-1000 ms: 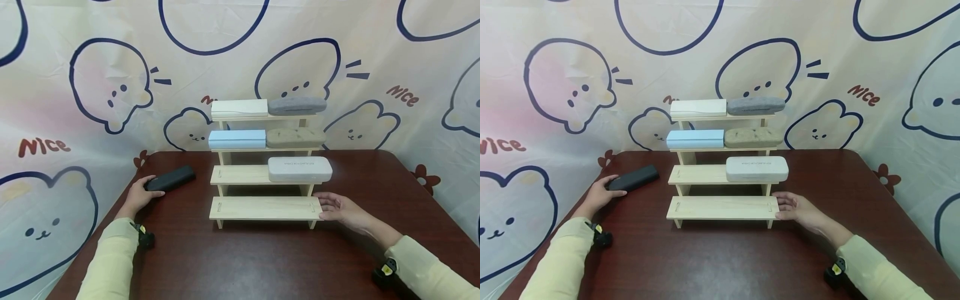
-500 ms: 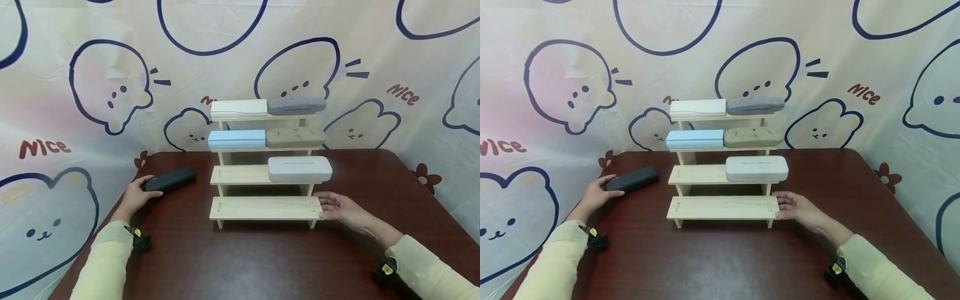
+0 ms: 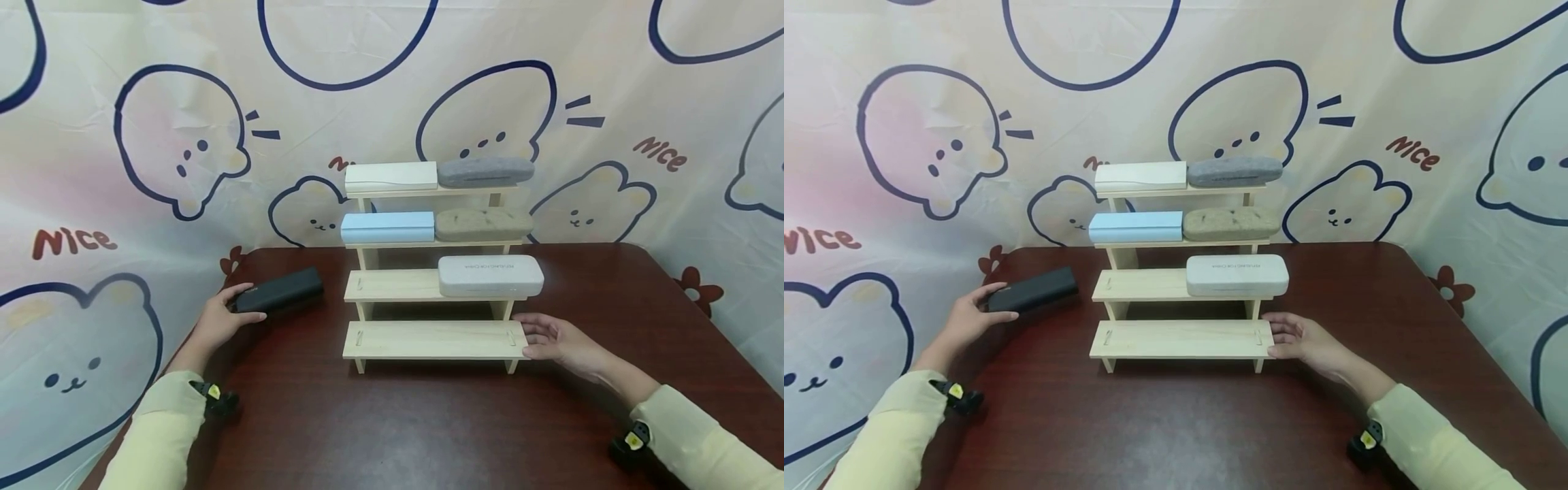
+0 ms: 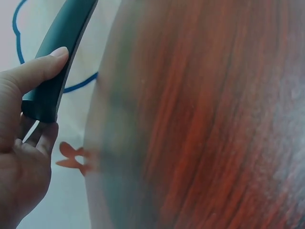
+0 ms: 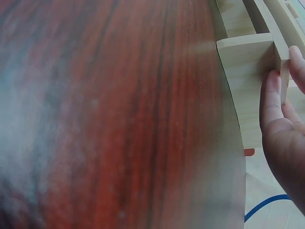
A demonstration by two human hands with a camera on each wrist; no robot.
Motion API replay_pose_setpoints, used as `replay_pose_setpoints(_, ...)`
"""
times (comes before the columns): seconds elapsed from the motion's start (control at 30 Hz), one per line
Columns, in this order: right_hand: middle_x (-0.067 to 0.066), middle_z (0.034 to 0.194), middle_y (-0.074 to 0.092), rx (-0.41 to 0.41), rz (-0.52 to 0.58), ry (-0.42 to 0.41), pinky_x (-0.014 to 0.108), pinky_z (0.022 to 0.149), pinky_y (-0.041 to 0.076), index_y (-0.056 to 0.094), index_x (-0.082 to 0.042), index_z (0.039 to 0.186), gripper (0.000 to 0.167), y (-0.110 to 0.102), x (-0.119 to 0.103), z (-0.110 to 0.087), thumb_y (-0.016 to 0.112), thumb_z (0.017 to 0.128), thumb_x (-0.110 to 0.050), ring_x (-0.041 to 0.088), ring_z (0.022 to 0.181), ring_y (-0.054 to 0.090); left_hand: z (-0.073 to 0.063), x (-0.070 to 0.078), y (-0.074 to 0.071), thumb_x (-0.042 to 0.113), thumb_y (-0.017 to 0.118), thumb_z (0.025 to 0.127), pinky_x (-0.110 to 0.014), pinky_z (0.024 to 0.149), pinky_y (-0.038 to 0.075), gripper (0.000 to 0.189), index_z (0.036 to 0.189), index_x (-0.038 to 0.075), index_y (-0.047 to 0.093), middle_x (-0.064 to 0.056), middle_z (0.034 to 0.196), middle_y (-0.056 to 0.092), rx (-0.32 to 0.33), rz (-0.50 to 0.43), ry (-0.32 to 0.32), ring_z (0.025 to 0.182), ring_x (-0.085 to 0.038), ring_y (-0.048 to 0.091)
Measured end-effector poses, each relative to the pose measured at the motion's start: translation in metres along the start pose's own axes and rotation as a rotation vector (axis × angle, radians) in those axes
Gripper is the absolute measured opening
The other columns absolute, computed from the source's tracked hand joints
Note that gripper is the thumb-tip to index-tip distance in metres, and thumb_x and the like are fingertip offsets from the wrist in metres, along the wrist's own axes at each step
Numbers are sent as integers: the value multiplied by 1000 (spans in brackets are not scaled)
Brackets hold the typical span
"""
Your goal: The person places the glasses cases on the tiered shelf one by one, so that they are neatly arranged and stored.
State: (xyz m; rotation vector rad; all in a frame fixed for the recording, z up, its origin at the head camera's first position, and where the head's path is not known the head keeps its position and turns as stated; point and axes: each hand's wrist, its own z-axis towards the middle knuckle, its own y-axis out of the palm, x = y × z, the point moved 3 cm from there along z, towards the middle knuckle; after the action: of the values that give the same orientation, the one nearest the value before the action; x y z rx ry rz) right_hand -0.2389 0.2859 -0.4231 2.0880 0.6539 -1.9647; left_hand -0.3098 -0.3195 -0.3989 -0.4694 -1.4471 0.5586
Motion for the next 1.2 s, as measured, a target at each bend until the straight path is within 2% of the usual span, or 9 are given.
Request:
replay_pose_setpoints(0.37,26,132,49,7,-3,5,32,88,52,28,11,144,72,0,-1,0,71,87,-6,24,111,57,-12,23,-6,35,79,82,-55,97,40,82,149,11,38,-27,144,35,-42,-48,31,122,-44,42)
replay_pose_setpoints(0.43,26,133,48,4,-3,5,32,88,52,28,10,144,72,0,-1,0,70,88,-6,24,111,57,-14,27,-8,36,79,81,-49,95,44,83,149,12,38,-26,144,36,-49,-46,36,122,-43,43)
replay_pose_setpoints(0.53,26,133,48,1,-3,5,32,88,52,28,11,144,73,0,-1,0,70,88,-6,24,111,57,-17,33,-11,36,80,81,-32,88,48,83,149,13,38,-25,144,38,-62,-47,44,121,-41,45)
replay_pose_setpoints(0.67,26,133,48,0,2,3,32,88,52,27,11,144,73,0,-1,-1,70,88,-6,24,111,57,-20,41,-13,36,80,80,-17,76,47,83,149,13,39,-24,143,39,-78,-63,63,120,-40,46)
replay_pose_setpoints(0.97,26,133,49,4,-4,-3,32,88,52,27,11,144,73,0,0,0,70,87,-5,23,111,57,-24,54,-21,38,80,80,-16,77,47,81,148,17,41,-21,142,40,-79,-81,70,119,-37,47)
replay_pose_setpoints(1.2,26,132,49,12,-10,12,32,88,52,27,11,144,74,0,-1,0,72,87,-7,24,111,56,-31,68,-23,33,79,82,-16,77,47,79,148,16,40,-21,142,41,-104,-88,103,118,-37,48)
